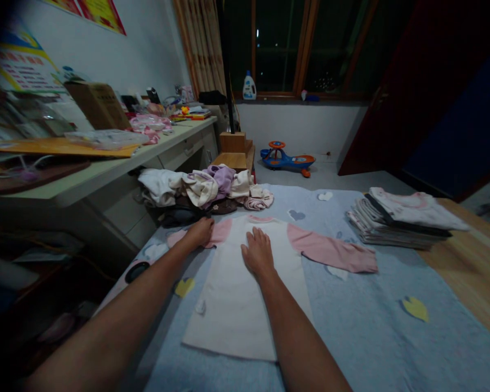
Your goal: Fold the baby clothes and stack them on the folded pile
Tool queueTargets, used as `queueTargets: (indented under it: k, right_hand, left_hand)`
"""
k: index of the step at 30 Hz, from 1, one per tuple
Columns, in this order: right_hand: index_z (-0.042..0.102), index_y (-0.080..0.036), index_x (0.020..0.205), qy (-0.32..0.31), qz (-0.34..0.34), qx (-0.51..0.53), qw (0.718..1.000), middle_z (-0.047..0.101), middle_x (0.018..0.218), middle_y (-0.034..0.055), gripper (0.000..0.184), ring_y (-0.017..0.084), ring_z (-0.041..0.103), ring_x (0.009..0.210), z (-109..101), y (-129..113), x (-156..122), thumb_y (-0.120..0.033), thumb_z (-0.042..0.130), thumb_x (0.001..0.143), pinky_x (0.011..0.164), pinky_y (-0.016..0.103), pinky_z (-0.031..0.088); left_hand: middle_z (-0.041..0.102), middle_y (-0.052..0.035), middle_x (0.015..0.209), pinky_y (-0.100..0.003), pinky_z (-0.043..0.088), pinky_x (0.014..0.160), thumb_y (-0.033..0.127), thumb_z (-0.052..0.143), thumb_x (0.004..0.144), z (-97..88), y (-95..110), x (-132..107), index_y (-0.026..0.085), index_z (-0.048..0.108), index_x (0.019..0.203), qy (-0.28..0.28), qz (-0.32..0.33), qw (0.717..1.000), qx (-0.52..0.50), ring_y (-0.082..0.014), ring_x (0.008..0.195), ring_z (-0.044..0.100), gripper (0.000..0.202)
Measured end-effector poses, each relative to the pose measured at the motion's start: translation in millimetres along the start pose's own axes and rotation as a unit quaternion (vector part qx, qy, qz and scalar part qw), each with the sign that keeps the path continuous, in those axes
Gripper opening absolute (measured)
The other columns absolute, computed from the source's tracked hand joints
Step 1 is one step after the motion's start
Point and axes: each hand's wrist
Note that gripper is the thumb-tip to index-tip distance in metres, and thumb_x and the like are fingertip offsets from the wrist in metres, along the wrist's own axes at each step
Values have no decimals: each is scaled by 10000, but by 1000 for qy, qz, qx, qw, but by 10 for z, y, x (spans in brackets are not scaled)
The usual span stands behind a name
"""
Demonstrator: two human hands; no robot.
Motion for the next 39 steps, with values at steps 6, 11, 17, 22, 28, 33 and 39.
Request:
queueTargets:
  k: [6,11,17,22,28,33,39]
  right_hand:
    - [519,-167,1341,7,-2,0,1000,403,1526,161,443,295,328,1418,-9,-2,-4,-341,502,934,1150,456,221]
    - [520,-158,1338,9,-3,-1,1000,401,1526,169,442,307,323,1418,14,10,-5,-337,502,934,1151,462,219]
    - [515,-151,1347,2,-3,0,1000,395,1531,165,449,309,320,1420,2,10,-2,-344,488,942,1152,460,217]
    - [512,-144,1354,0,2,2,1000,394,1530,167,456,300,312,1425,-6,1,-4,-333,495,940,1158,450,205]
    - [524,-139,1343,8,-1,4,1000,404,1525,166,441,297,309,1426,13,4,-8,-326,496,944,1156,453,214]
    - [525,-129,1351,5,2,1,1000,395,1529,174,452,308,312,1423,22,9,-5,-321,504,942,1158,454,211]
    - [526,-137,1349,9,0,2,1000,401,1526,176,450,297,320,1422,43,24,-1,-328,510,943,1155,450,212]
  left_hand:
    - [729,-92,815,-264,472,718,195,579,807,35,1,179,163,707,835,-25,-32,999,8,-220,823,685,136]
    - [698,-131,1029,-299,474,817,259,520,883,84,-6,181,165,676,955,37,-39,998,12,-249,994,656,196]
    - [594,-126,1156,-296,480,845,178,478,896,183,-37,-56,162,570,1156,97,-37,995,4,-223,1029,624,276]
    - [563,-113,1169,-309,475,898,227,506,891,86,-217,-277,170,586,1123,100,-10,995,13,-222,1062,600,252]
    - [568,-211,1202,-446,474,891,383,455,904,-168,-533,-433,121,572,1215,83,-169,976,112,-372,1118,584,423]
    - [517,-228,1308,-452,486,873,521,516,842,-241,-605,-457,145,497,1311,-10,-236,969,76,-401,1120,600,602]
    - [454,-235,1358,-424,492,875,443,561,842,-137,-661,-418,171,396,1424,-4,-239,971,22,-360,1104,621,663]
Point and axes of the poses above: each hand's wrist, its own x-axis towards the middle knuckle, its own z-axis out of the palm, y = z × x
